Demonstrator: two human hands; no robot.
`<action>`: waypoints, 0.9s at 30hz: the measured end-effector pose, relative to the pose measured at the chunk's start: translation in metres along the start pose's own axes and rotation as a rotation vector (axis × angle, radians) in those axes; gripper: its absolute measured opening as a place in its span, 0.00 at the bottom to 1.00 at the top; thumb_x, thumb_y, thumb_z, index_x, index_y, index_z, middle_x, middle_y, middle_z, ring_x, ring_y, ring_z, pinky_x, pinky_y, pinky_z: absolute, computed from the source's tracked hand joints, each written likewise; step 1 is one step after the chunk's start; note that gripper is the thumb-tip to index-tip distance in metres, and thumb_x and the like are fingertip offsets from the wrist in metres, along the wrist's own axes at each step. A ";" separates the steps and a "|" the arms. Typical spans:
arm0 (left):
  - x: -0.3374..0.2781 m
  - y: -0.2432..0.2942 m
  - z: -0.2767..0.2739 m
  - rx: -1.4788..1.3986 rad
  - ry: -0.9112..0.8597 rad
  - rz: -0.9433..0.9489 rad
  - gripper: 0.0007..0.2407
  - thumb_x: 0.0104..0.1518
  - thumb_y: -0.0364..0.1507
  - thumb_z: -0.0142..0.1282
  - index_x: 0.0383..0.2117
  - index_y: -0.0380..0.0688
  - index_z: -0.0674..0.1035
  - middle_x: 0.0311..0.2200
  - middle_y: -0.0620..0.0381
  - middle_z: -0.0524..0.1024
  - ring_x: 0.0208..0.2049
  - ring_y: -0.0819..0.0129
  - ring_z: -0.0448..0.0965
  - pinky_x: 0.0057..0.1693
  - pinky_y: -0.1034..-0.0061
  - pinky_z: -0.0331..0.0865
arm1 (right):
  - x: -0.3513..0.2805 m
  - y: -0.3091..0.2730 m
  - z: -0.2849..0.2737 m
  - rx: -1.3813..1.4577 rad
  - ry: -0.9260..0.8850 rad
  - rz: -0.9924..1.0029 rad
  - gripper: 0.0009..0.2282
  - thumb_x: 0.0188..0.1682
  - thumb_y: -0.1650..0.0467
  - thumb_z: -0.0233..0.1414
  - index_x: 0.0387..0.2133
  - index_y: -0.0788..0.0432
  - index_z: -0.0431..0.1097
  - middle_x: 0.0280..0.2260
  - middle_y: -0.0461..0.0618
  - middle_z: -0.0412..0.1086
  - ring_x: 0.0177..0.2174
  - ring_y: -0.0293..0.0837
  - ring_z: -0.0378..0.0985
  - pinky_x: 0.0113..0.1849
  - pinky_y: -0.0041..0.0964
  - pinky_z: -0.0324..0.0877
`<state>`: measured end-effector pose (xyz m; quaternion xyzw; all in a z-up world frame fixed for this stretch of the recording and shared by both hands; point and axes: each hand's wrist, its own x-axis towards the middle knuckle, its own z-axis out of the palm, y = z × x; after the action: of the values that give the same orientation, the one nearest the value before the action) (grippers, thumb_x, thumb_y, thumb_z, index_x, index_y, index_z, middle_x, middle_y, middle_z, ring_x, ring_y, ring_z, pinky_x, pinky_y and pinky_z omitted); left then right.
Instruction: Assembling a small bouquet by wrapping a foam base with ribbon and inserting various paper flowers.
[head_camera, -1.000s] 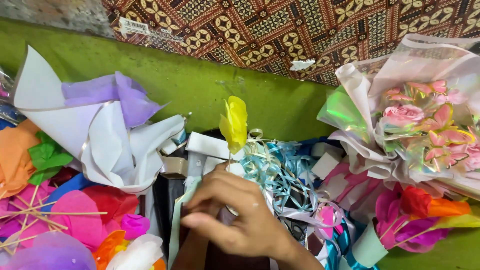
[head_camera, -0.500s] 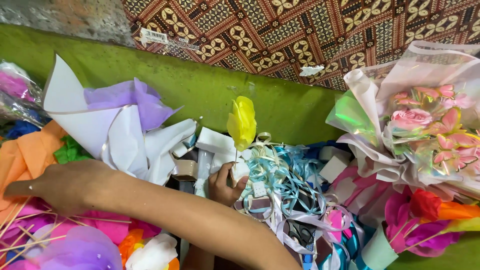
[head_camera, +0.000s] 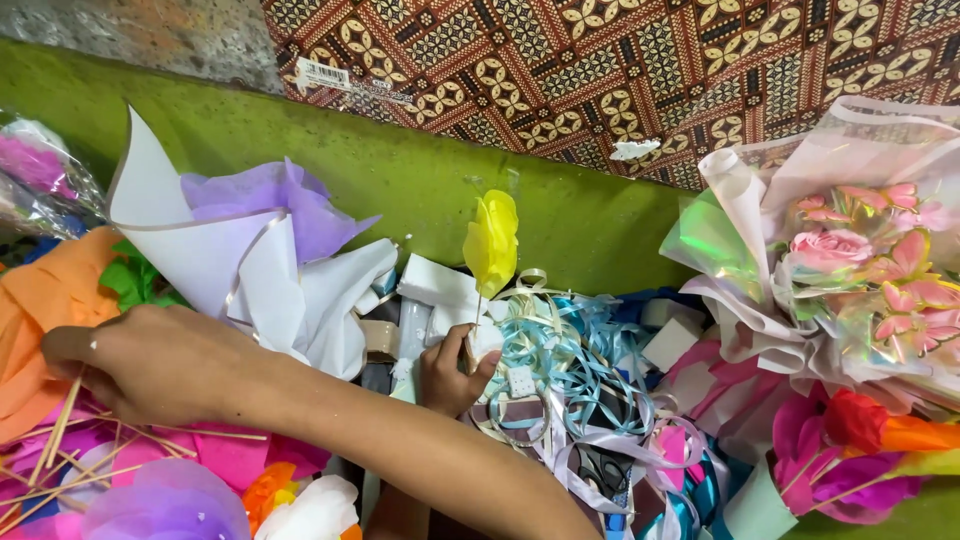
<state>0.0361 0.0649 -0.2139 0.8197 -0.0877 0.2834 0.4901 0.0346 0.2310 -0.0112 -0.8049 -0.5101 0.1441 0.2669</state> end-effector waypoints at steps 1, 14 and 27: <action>0.000 -0.001 0.001 -0.006 0.004 -0.002 0.21 0.57 0.51 0.53 0.40 0.46 0.78 0.23 0.53 0.81 0.23 0.54 0.82 0.27 0.62 0.71 | -0.001 0.004 0.004 0.121 0.112 -0.071 0.09 0.46 0.68 0.45 0.41 0.47 0.64 0.30 0.50 0.78 0.27 0.58 0.81 0.32 0.52 0.71; -0.001 -0.001 0.005 -0.012 0.053 0.037 0.22 0.58 0.51 0.50 0.40 0.44 0.78 0.16 0.58 0.72 0.18 0.59 0.74 0.25 0.65 0.64 | -0.130 -0.029 -0.055 1.018 0.628 -0.113 0.09 0.55 0.70 0.58 0.47 0.58 0.73 0.48 0.49 0.77 0.45 0.37 0.81 0.56 0.28 0.80; -0.009 -0.013 0.012 -0.008 0.026 0.017 0.19 0.57 0.44 0.58 0.44 0.43 0.77 0.26 0.52 0.80 0.27 0.51 0.81 0.33 0.61 0.71 | -0.379 0.112 0.023 0.782 1.149 0.573 0.08 0.55 0.69 0.49 0.39 0.63 0.63 0.32 0.62 0.82 0.25 0.51 0.89 0.22 0.33 0.74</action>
<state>0.0390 0.0597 -0.2330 0.8132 -0.0894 0.2976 0.4920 -0.0598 -0.1410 -0.1095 -0.7011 0.0273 -0.0642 0.7096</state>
